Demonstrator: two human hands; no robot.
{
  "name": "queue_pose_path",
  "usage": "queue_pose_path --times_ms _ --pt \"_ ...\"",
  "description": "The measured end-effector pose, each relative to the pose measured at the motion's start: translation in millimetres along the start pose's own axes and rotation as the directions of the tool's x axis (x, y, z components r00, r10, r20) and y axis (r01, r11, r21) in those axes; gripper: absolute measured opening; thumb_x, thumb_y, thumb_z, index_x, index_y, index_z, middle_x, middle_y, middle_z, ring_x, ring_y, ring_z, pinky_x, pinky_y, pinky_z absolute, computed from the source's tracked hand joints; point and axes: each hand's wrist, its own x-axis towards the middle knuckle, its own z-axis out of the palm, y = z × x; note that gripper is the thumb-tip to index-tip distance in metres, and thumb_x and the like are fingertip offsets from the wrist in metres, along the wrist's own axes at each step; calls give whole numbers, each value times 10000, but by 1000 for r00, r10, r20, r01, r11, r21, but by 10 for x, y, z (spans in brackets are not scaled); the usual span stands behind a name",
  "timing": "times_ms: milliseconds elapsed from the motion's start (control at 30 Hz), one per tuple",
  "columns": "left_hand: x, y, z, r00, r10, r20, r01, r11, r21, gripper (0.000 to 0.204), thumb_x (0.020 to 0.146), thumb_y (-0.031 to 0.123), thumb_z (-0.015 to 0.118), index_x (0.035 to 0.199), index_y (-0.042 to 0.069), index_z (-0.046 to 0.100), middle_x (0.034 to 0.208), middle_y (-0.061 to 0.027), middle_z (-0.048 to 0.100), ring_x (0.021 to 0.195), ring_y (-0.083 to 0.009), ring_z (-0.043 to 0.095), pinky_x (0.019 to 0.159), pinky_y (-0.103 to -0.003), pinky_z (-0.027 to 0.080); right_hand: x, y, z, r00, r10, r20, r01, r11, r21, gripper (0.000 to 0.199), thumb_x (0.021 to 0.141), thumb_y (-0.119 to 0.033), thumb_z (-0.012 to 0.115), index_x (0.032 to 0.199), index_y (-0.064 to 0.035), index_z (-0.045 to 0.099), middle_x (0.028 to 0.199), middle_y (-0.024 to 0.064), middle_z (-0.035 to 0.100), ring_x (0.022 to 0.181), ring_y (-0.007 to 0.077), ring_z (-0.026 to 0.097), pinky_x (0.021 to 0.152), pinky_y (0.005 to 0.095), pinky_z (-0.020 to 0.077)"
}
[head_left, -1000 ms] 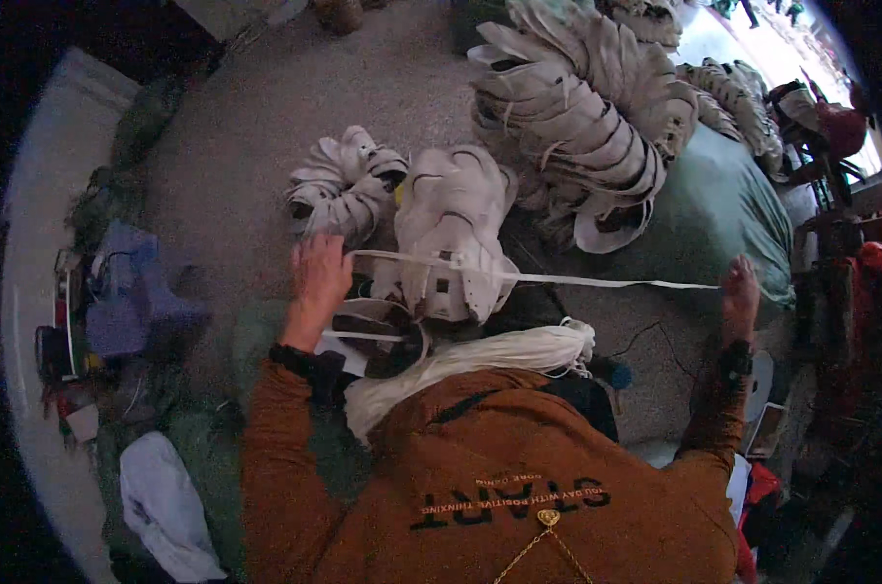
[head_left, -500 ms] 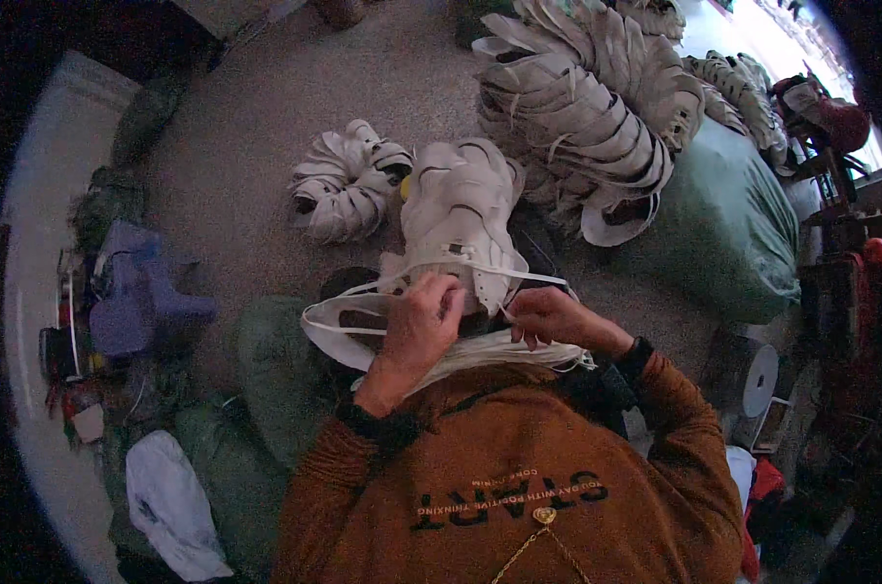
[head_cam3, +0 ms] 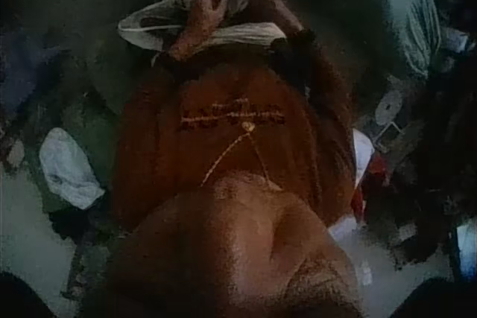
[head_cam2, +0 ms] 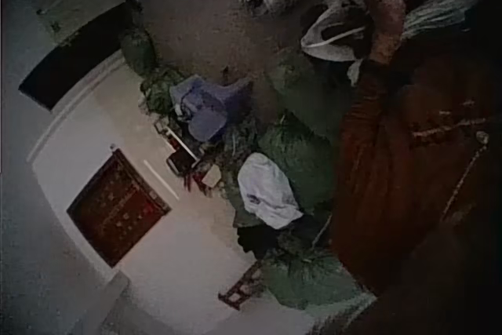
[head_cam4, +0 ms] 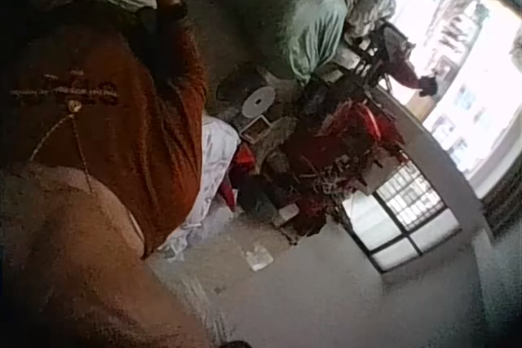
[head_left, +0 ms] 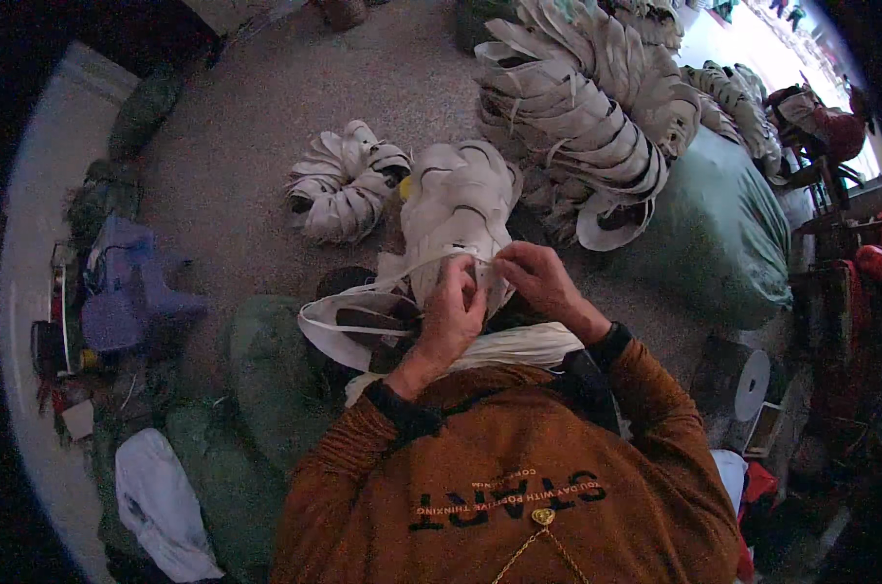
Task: Threading laces through shoe uppers and tying them into bundles in a factory setting.
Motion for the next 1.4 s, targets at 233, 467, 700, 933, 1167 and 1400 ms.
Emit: queue_pose_path --times_ms 233,467,700,933,1167,1400 --pt "29 59 -41 1000 -2 31 3 1000 -31 412 851 11 608 1225 0 434 753 -122 558 681 -257 572 659 -379 466 -14 -42 -89 996 -75 48 82 985 -149 152 905 -121 630 967 17 652 804 69 638 730 92 537 664 283 475" --pt "29 17 -16 1000 4 -11 -4 1000 4 393 847 50 638 1194 10 456 749 -126 568 693 -291 595 654 -406 471 28 -162 -41 989 -148 12 147 958 -246 124 877 -99 626 928 12 644 805 153 629 742 241 597 658 351 492" --pt "26 25 -16 1000 -11 -15 11 1000 -25 380 854 80 645 1184 10 471 760 -152 584 681 -319 608 644 -435 473 117 -303 -80 989 -90 116 128 918 -376 103 848 -80 622 865 22 622 701 125 594 626 174 569 590 325 466" --pt "7 -137 67 1000 8 -11 -8 999 -50 362 863 117 637 1168 19 470 801 -179 601 757 -383 627 676 -452 489 265 -536 64 952 -65 300 286 543 -789 132 806 -102 619 798 10 550 743 189 623 710 392 625 593 439 480" --pt "4 -32 -33 997 71 -40 -74 995 -69 353 887 155 609 1199 30 500 902 -230 628 864 -429 635 721 -463 494 182 -303 -32 957 -172 232 277 782 -559 173 861 -156 620 873 0 546 774 209 589 745 394 616 611 440 474" --pt "-14 -195 -15 992 102 -76 -112 983 -146 270 964 108 466 1182 -4 579 1023 -245 646 948 -403 639 798 -425 492 108 -180 26 974 -181 133 224 817 -531 178 831 -177 640 872 -24 558 780 192 621 791 426 619 635 469 491"
